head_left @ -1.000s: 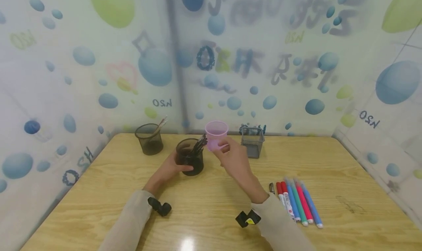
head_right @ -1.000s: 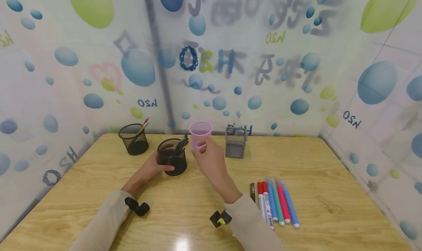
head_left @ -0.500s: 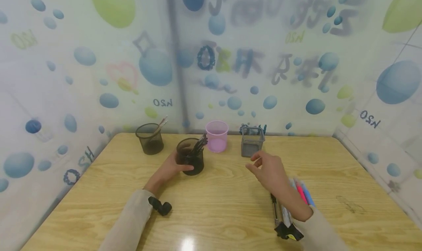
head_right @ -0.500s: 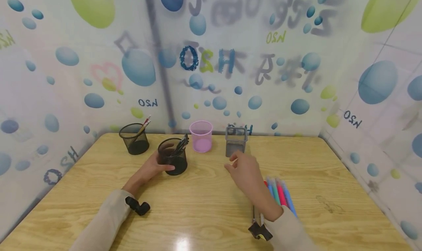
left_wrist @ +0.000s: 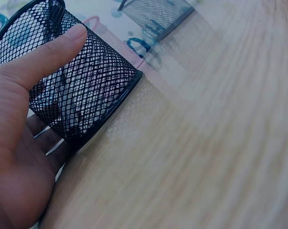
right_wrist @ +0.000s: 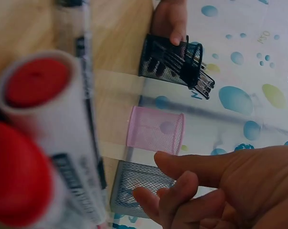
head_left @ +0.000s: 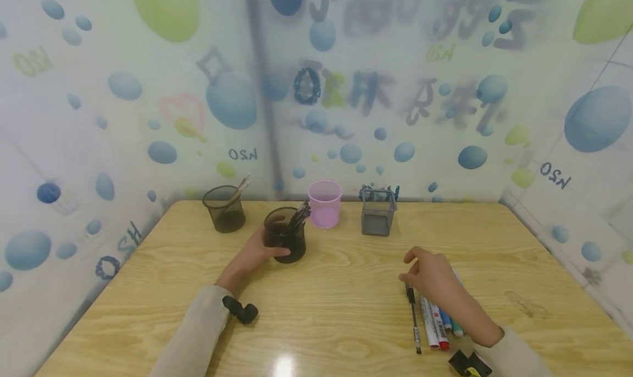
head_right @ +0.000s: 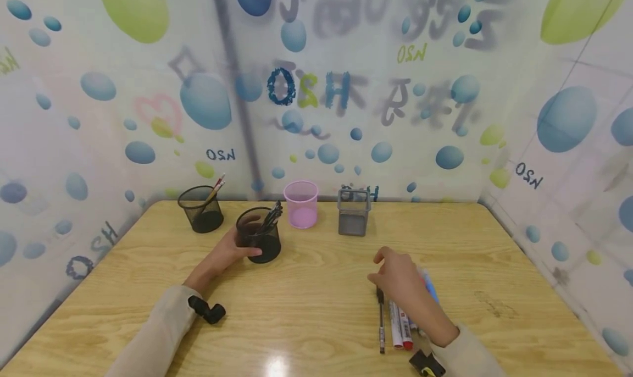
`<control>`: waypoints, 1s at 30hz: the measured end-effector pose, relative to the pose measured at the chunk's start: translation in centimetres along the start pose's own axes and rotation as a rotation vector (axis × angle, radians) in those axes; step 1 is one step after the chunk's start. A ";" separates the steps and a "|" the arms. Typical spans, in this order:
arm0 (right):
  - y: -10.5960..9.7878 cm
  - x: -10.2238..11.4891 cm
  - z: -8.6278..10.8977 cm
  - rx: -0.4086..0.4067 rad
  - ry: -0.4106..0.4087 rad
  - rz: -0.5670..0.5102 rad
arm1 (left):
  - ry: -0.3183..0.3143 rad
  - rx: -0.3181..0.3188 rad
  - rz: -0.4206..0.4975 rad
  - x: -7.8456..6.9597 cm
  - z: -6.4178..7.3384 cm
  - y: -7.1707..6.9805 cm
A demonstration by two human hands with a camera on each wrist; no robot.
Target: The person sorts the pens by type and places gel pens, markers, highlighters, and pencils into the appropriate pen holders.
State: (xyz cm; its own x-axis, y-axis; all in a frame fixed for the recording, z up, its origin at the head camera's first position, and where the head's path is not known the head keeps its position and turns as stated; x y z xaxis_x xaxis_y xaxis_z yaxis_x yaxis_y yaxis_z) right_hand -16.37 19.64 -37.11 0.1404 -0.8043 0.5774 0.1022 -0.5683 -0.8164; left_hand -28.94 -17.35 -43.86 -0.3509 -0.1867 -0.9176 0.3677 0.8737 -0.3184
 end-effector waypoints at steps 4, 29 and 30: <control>0.4 -0.7 0.7 0.028 0.023 -0.001 | 0.010 0.006 0.003 0.1 -0.1 0.0; 3.0 -2.4 1.6 0.010 0.123 -0.117 | 0.007 0.040 0.038 -2.6 0.4 0.4; 3.1 -2.3 1.6 0.009 0.129 -0.120 | 0.008 0.042 0.032 -2.9 0.5 0.5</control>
State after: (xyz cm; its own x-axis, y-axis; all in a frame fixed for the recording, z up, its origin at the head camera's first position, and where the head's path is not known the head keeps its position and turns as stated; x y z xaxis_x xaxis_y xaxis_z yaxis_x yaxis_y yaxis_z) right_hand -14.76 20.06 -40.99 -0.0008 -0.7468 0.6650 0.1198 -0.6603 -0.7414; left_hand -27.34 -16.64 -41.48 -0.3452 -0.1555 -0.9256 0.4144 0.8596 -0.2990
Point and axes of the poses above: each hand's wrist, its own z-axis away from the middle knuckle, its own y-axis out of the palm, x = y × z, the point moved 2 cm from there along -z, towards the middle knuckle, and after that the axes turned 5 degrees about x, right-handed, at the moved point
